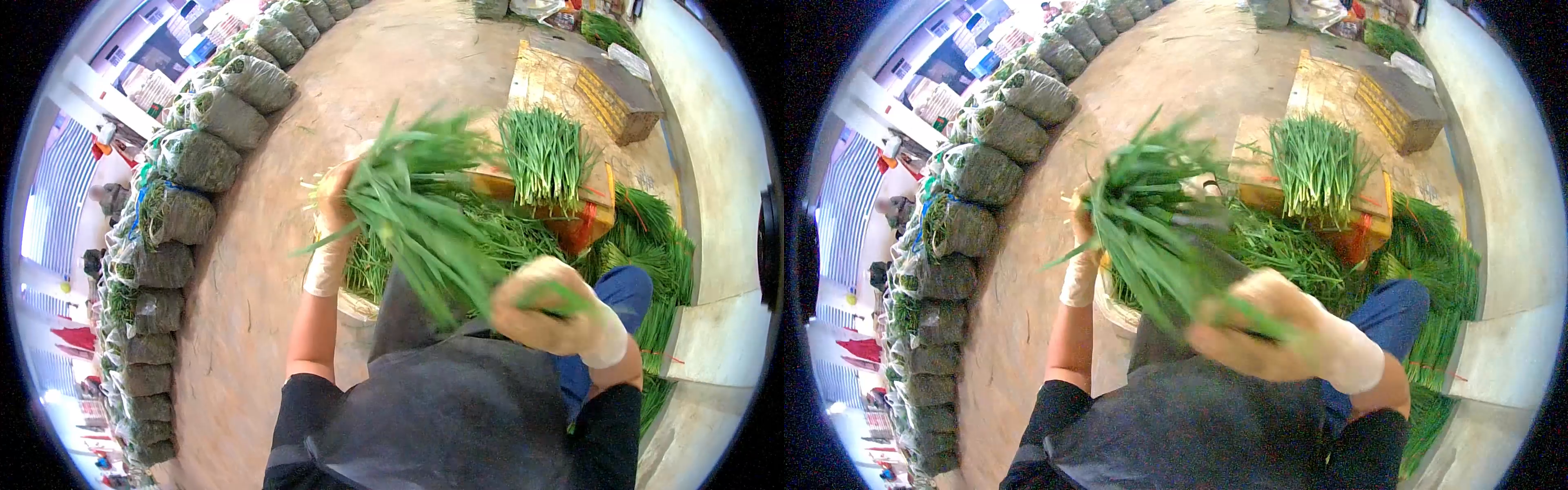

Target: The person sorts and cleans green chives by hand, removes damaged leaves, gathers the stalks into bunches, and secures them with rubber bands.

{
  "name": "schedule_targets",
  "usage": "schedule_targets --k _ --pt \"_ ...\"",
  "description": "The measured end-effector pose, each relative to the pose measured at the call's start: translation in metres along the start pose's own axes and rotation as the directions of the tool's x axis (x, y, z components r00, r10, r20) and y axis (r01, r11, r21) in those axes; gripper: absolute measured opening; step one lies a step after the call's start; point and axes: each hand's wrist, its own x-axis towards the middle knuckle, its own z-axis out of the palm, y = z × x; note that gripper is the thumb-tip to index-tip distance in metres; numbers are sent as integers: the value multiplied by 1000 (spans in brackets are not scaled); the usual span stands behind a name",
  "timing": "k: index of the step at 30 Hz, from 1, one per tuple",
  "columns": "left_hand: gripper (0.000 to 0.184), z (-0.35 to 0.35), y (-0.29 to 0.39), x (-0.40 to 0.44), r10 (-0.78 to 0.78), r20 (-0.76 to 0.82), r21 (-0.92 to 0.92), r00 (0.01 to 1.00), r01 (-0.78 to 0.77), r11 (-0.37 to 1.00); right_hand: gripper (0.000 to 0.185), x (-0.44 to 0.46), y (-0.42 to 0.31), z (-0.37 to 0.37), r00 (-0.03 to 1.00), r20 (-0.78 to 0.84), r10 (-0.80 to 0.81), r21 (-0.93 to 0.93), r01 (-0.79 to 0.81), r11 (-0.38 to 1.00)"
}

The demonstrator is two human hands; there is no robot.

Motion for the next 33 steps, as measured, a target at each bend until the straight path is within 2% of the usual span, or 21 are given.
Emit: schedule_targets --k 2,4,5,6,8,10,12,13,14,16,18,19,23,25,26,27,29,30,31,32,33 --pt "44 -10 -1 4 -36 -11 -34 999 36 999 15 -28 26 -13 994 -106 22 74 -14 997" --pt "44 -18 -1 0 -43 -28 -35 999 42 998 33 -34 66 -21 946 -187 266 -396 -320 861" --pt "44 -18 -1 -2 -44 -31 -41 999 43 998 48 -34 64 -17 935 -210 285 -920 -288 266" --pt "44 -20 1 -4 -42 -30 -37 999 40 999 50 -22 62 -14 726 -323 608 -944 -292 -153" --pt "44 -20 6 -8 -33 -26 -27 999 32 999 41 -17 36 -29 942 -239 238 -808 -328 490" --pt "44 -21 8 -10 -37 -19 -12 999 37 999 18 5 4 -25 915 -398 -70 -530 -167 831" --pt "44 -21 10 -11 -37 -13 -2 999 37 999 12 21 -34 -20 898 -390 -206 -490 -13 871" --pt "44 -20 11 -11 -36 -8 0 999 36 999 19 31 -41 -21 907 -303 -293 -495 113 862" --pt "44 -21 12 -9 -30 -5 8 1000 30 1000 19 43 -41 -21 905 -304 -296 -499 113 859" --pt "44 -20 13 -9 -18 1 24 1000 18 1000 35 62 -40 -13 882 -91 -462 -669 289 685" --pt "45 -20 16 -9 0 6 50 1000 0 999 44 74 -47 0 948 -81 -308 -787 129 603" --pt "45 -18 15 -8 19 9 68 1000 -19 998 46 79 -39 6 944 -112 -310 -804 97 587" --pt "45 -16 23 6 149 77 244 986 -163 956 32 86 2 14 954 -122 -275 -762 87 641" --pt "45 -16 34 18 254 137 382 957 -288 878 21 68 -2 3 984 25 -178 -678 148 721" --pt "45 -18 49 23 290 141 421 947 -323 848 12 55 -1 -7 975 61 -212 -402 218 889" --pt "46 -22 64 26 289 103 412 952 -305 859 11 38 -5 -17 969 127 -211 -231 236 944" --pt "50 -23 62 30 311 37 422 950 -297 856 14 19 -15 -33 957 287 -39 -139 82 987" --pt "51 -26 59 29 206 27 429 978 -197 882 19 16 -18 -36 922 361 142 -233 -58 971" --pt "49 -28 54 28 194 29 480 981 -183 858 27 15 -15 -28 973 137 186 -507 -92 857" --pt "47 -29 50 29 184 30 531 982 -172 830 32 8 -9 -23 994 -39 100 -850 -86 520" --pt "47 -27 47 30 195 28 525 980 -181 832 31 9 -12 -22 982 -187 24 -803 -167 572"
